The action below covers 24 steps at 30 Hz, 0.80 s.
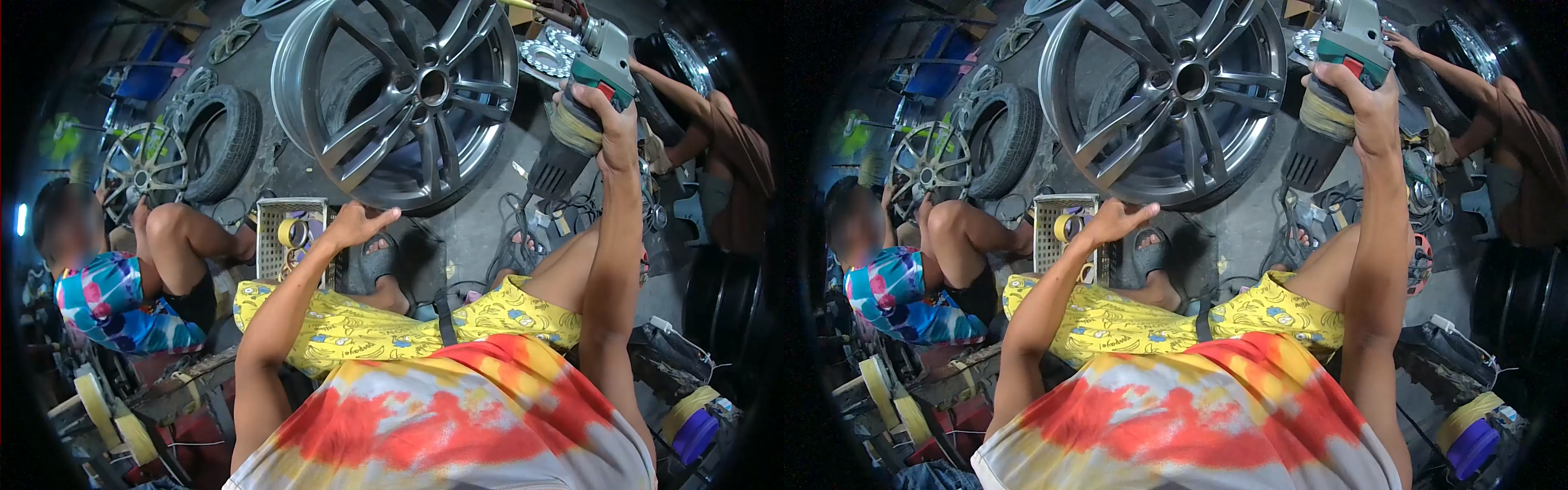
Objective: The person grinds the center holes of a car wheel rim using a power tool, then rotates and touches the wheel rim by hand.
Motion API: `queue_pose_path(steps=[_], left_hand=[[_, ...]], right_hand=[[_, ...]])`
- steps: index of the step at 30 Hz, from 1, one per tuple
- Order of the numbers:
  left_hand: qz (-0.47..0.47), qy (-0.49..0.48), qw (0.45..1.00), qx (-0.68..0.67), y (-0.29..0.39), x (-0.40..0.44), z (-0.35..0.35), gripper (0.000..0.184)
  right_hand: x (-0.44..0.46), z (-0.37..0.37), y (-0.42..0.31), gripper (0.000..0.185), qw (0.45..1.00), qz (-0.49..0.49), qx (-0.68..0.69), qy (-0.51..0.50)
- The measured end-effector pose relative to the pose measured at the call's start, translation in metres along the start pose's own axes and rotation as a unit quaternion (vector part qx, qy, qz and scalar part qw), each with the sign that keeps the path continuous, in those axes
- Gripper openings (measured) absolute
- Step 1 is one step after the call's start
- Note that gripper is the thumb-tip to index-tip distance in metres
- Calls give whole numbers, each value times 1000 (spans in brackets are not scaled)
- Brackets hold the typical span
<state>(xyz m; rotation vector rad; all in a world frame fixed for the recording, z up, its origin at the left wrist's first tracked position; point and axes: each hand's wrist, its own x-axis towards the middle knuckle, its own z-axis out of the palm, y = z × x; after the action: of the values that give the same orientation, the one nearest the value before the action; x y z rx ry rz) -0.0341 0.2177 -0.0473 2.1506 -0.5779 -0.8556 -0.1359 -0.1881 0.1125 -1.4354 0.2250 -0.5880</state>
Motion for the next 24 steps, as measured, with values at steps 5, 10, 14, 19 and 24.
queue_pose_path(steps=[5,10,14,19,24], left_hand=[[-40,114,991,-64,-5,21,8,52],[89,180,977,-71,-3,23,6,44],[66,166,975,-130,31,9,-11,35],[44,130,987,-83,67,-1,-66,32],[46,188,973,126,78,14,-130,47]], right_hand=[[5,8,4,36,999,-36,-2,-10],[9,9,11,38,998,-37,-44,-21],[7,6,5,42,998,-41,-54,-19],[10,-3,5,33,998,-50,14,-28],[2,-21,2,32,998,-27,39,-32]])
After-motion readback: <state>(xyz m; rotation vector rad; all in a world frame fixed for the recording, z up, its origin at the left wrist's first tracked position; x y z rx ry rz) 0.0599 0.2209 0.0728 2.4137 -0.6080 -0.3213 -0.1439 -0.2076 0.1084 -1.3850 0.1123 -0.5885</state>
